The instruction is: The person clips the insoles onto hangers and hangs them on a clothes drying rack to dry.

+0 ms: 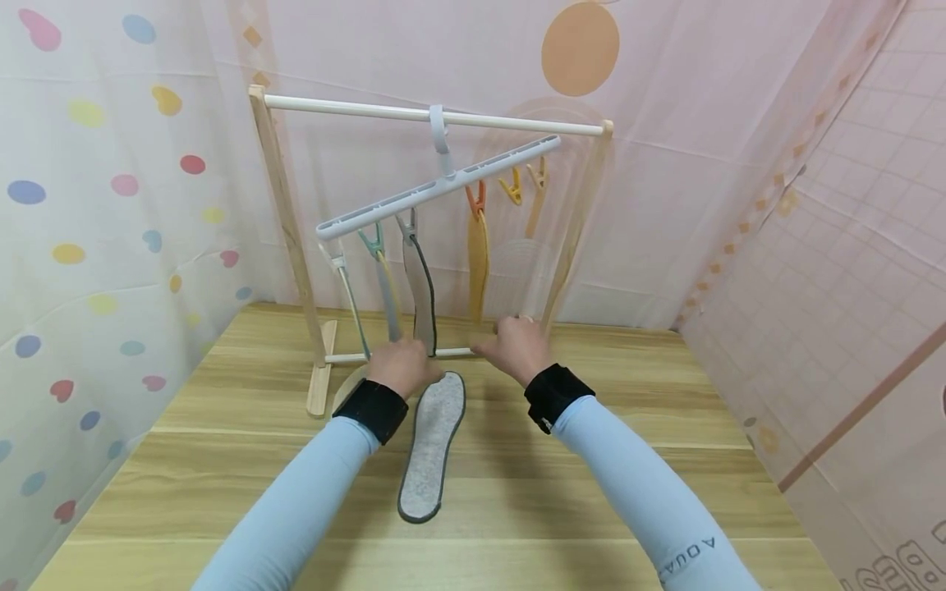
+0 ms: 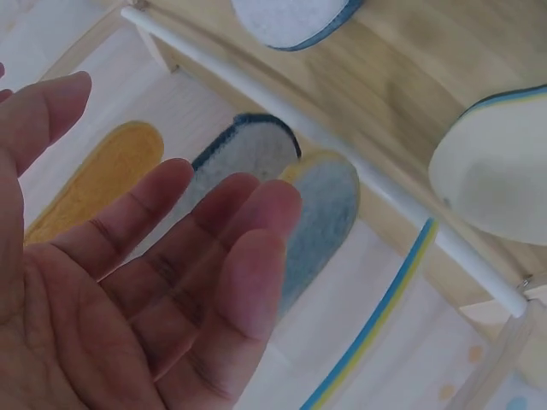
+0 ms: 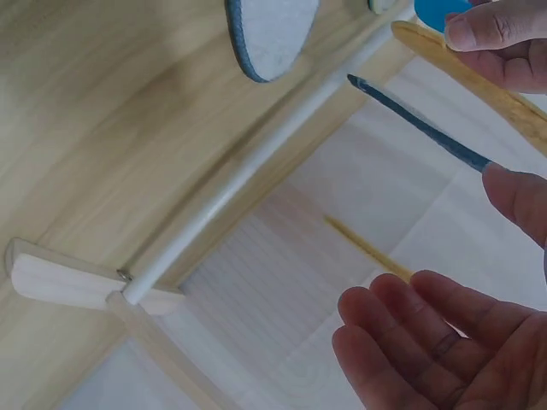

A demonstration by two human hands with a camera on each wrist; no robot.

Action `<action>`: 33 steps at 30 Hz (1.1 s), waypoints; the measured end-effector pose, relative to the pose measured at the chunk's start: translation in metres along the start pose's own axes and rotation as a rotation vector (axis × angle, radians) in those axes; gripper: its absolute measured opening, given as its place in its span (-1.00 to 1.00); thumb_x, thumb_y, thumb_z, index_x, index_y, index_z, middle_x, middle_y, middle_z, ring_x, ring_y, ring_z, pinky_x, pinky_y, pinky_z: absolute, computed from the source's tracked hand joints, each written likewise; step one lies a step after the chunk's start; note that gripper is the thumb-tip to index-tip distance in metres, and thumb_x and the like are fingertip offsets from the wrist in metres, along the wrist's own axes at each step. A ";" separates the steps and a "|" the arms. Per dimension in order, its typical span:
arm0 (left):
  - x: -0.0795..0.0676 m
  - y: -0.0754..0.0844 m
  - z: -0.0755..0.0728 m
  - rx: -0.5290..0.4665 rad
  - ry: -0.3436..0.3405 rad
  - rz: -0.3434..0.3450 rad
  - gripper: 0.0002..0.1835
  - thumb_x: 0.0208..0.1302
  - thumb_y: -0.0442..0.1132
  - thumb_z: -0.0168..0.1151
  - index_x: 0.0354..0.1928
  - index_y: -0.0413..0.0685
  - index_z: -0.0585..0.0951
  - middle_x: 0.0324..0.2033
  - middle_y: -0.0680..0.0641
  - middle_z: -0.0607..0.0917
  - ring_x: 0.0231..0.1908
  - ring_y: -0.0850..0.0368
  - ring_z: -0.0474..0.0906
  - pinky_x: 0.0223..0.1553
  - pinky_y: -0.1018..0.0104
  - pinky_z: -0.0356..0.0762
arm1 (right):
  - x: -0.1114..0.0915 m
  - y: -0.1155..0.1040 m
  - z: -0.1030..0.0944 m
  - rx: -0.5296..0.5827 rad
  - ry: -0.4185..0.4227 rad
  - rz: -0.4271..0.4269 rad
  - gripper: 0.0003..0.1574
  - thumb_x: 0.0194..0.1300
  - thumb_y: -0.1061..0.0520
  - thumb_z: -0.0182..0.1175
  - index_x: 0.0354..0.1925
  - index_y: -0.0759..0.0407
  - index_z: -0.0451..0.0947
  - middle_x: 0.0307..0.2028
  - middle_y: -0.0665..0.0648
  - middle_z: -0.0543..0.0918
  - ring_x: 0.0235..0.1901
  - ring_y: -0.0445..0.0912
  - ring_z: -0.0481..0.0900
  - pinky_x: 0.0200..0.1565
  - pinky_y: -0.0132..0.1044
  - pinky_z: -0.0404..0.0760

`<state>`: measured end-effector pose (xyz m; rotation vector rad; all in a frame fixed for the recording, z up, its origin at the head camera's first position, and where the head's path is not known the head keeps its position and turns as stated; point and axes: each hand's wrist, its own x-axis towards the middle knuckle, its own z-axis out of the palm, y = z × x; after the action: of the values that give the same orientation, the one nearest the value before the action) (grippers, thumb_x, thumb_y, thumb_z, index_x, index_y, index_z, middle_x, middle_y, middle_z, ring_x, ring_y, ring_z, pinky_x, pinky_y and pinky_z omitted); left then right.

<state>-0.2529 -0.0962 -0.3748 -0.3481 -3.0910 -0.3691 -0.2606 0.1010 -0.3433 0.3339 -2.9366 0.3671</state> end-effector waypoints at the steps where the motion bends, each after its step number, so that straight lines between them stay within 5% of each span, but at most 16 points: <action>1: -0.001 0.000 0.001 0.006 -0.002 0.001 -0.49 0.16 0.17 0.38 -0.32 -0.22 0.69 -0.34 -0.21 0.67 -0.37 -0.17 0.65 -0.35 -0.06 0.61 | -0.001 0.001 0.001 -0.007 -0.003 -0.006 -0.42 0.22 -0.26 0.34 -0.24 0.25 0.74 -0.36 0.15 0.74 -0.34 0.03 0.64 -0.27 -0.13 0.61; 7: -0.006 -0.001 0.010 0.030 0.019 0.030 -0.53 0.17 0.13 0.39 -0.42 -0.20 0.64 -0.41 -0.20 0.65 -0.39 -0.15 0.64 -0.37 -0.01 0.61 | -0.006 0.003 0.006 -0.037 -0.041 -0.039 -0.47 0.20 -0.24 0.37 -0.59 0.15 0.61 -0.74 -0.01 0.48 -0.70 -0.16 0.38 -0.16 -0.15 0.58; 13: -0.008 -0.004 0.019 0.043 0.034 0.030 -0.56 0.13 0.08 0.43 -0.60 -0.13 0.58 -0.57 -0.13 0.60 -0.50 -0.07 0.61 -0.45 0.05 0.58 | -0.012 0.002 0.013 -0.023 -0.107 0.007 -0.48 0.20 -0.25 0.36 -0.34 0.21 0.70 -0.49 0.06 0.67 -0.59 -0.14 0.49 -0.47 -0.19 0.55; 18: -0.006 -0.008 0.029 0.041 0.009 0.012 -0.56 0.12 0.11 0.43 -0.46 -0.18 0.64 -0.46 -0.17 0.67 -0.42 -0.12 0.64 -0.36 -0.01 0.60 | -0.015 0.003 0.018 -0.022 -0.128 0.026 -0.52 0.16 -0.23 0.39 -0.48 0.16 0.61 -0.52 0.05 0.63 -0.56 -0.09 0.52 -0.49 -0.14 0.53; 27: -0.006 -0.012 0.042 0.016 -0.002 0.024 -0.55 0.13 0.12 0.43 -0.56 -0.13 0.59 -0.57 -0.13 0.63 -0.48 -0.10 0.61 -0.41 0.02 0.57 | -0.021 0.005 0.023 -0.036 -0.174 0.048 -0.55 0.15 -0.18 0.41 -0.47 0.16 0.61 -0.50 0.05 0.60 -0.56 -0.12 0.49 -0.52 -0.18 0.51; 33: -0.011 -0.007 0.043 0.017 -0.030 0.011 -0.55 0.15 0.11 0.42 -0.60 -0.08 0.56 -0.53 -0.12 0.65 -0.40 -0.13 0.62 -0.26 -0.05 0.55 | -0.025 0.007 0.026 -0.022 -0.202 0.049 -0.53 0.16 -0.17 0.41 -0.57 0.10 0.49 -0.61 -0.01 0.48 -0.60 -0.14 0.40 -0.55 -0.24 0.42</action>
<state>-0.2432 -0.0952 -0.4187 -0.3731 -3.1183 -0.3410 -0.2418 0.1054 -0.3745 0.3136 -3.1487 0.3250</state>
